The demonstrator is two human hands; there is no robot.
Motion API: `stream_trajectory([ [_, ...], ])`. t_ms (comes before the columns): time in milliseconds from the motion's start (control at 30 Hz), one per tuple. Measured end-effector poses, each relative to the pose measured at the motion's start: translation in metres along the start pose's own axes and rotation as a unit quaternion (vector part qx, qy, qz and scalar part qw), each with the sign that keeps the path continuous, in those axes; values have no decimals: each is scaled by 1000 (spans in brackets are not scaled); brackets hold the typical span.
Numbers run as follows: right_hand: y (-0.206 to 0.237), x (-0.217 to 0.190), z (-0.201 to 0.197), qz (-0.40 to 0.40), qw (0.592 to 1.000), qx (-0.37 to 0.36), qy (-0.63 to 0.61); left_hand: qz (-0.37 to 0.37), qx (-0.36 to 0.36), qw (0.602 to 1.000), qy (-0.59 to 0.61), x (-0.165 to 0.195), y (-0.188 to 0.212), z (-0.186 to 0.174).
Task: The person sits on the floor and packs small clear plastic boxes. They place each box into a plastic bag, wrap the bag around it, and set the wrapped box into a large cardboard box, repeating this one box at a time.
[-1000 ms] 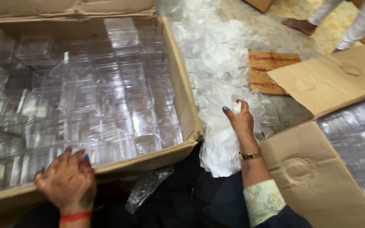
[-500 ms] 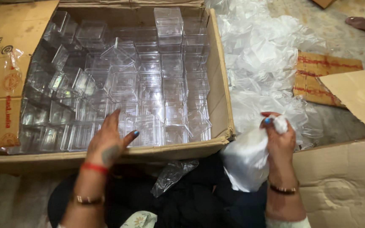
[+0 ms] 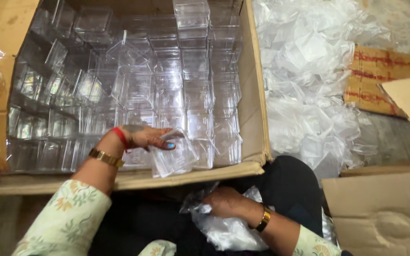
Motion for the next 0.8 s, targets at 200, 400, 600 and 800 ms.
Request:
stream_trajectory([
  [200,7,1,17,-62,979,-71,-182,1,-16,998,61,2,12,-3],
  [400,8,19,2,-38,971,-87,-219,102,-52,987,-111,34,24,10],
  [600,-6,22,8,-32,991,-122,-36,122,-57,990,40,27,31,1],
  [800,-13,21,-31,-21,997,-70,-22,159,-32,979,128,37,40,-2],
])
Point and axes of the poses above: each hand's wrist, its own y-axis away from the middle knuckle, its own z-axis out of the palm, x = y × z, the point moved 6 cm from there along -y, towards the middle knuckle, and after that the axes turned 8 degrees about y, right-handed, at the moved point
